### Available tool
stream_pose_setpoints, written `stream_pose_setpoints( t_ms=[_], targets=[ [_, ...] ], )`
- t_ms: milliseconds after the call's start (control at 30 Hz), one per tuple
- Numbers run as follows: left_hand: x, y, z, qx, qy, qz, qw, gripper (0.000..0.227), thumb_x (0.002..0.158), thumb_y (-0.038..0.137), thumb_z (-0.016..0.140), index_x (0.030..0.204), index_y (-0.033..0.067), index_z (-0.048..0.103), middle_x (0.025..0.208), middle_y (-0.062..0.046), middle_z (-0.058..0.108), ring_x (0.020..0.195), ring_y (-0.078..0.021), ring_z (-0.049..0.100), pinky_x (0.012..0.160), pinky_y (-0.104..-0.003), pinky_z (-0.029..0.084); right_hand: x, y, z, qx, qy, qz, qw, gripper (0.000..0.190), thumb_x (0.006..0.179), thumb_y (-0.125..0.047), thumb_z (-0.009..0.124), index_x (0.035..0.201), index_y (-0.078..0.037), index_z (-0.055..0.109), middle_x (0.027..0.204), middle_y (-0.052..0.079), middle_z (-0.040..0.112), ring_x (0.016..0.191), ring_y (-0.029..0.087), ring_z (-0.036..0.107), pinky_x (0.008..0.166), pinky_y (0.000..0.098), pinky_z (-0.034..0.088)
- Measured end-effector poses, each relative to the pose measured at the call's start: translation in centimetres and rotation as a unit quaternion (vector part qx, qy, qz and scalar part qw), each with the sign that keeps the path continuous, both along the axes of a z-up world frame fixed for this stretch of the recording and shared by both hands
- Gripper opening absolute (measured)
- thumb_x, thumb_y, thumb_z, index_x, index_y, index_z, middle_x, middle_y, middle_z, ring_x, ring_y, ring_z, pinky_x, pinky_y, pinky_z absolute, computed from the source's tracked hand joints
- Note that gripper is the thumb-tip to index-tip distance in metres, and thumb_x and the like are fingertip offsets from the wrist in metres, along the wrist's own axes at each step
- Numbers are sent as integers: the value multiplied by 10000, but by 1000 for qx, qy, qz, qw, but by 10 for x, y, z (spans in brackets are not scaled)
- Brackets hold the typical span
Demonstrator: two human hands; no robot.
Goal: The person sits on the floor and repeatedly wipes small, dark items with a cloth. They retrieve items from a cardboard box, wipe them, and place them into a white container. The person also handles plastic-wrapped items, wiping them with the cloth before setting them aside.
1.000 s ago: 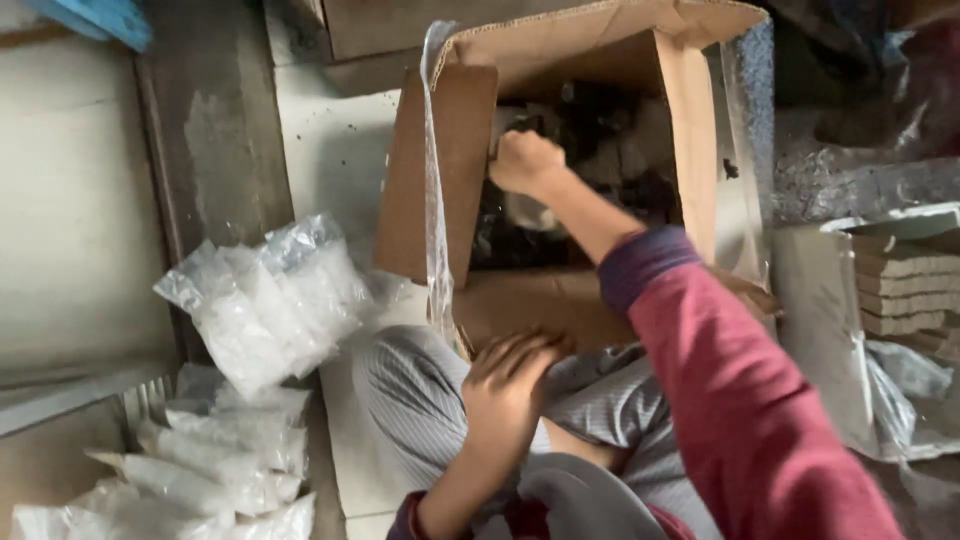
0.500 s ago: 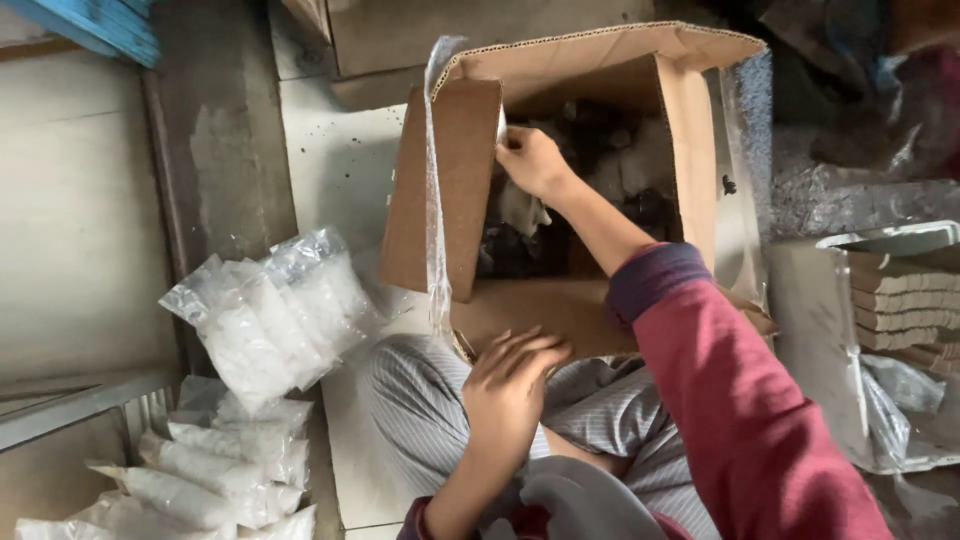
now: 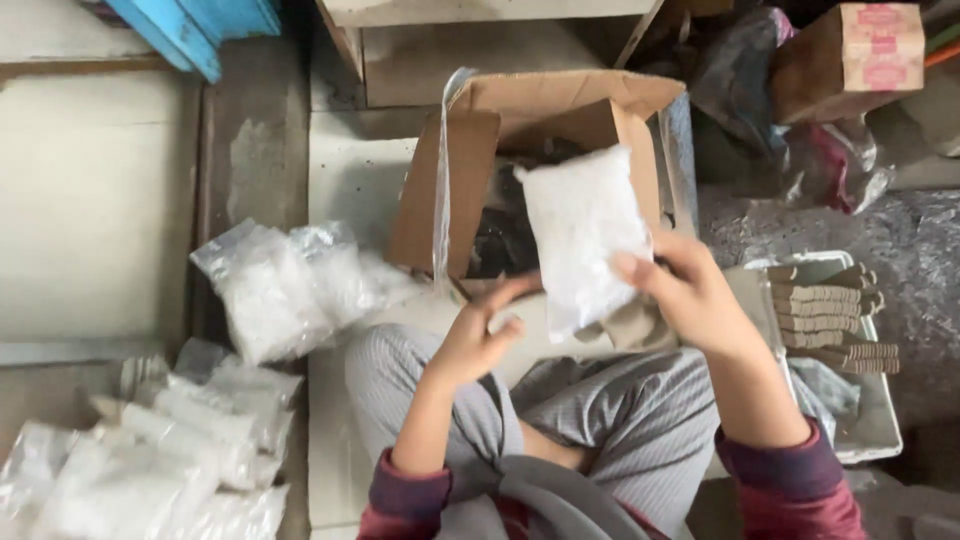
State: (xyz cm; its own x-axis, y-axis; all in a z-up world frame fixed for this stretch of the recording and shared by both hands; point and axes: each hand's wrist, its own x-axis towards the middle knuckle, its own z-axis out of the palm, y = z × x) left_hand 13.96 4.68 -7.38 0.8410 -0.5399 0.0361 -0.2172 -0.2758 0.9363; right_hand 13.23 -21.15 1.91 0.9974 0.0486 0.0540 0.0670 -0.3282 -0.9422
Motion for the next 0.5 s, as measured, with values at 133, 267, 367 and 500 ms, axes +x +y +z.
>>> stream_pose_setpoints(
  t_ms=[133,267,367,500],
  targets=[
    [-44,-39,23,-418,212,35,883,977,884,841,392,1542,119,426,1567,-114,462,1436,-223,407,1218,-450,288,-65,27,-2,-6,-74,47,996,91,884,-123,738,815,-68,713,726,32,647,720,145,587,710,337,536],
    [-80,-58,92,-582,430,175,668,627,970,573,590,1389,105,611,1387,-102,641,1261,-242,609,1140,-395,441,-107,38,-3,-85,-108,53,989,176,958,-223,700,827,-111,732,657,18,657,575,215,638,655,321,555],
    [-93,-55,67,-686,401,159,586,742,1008,574,474,1502,21,450,1563,-229,437,1439,-441,403,1203,-584,320,-129,15,22,-99,-82,-84,988,630,1140,-397,197,1017,-81,729,939,73,766,972,219,684,977,353,457],
    [-114,-58,109,-622,382,279,624,704,956,591,527,1486,128,517,1486,-132,551,1376,-314,511,1221,-477,341,-139,26,50,176,-157,-137,962,572,960,-461,284,1148,22,524,1115,143,544,1026,197,513,959,313,464]
  ],
)
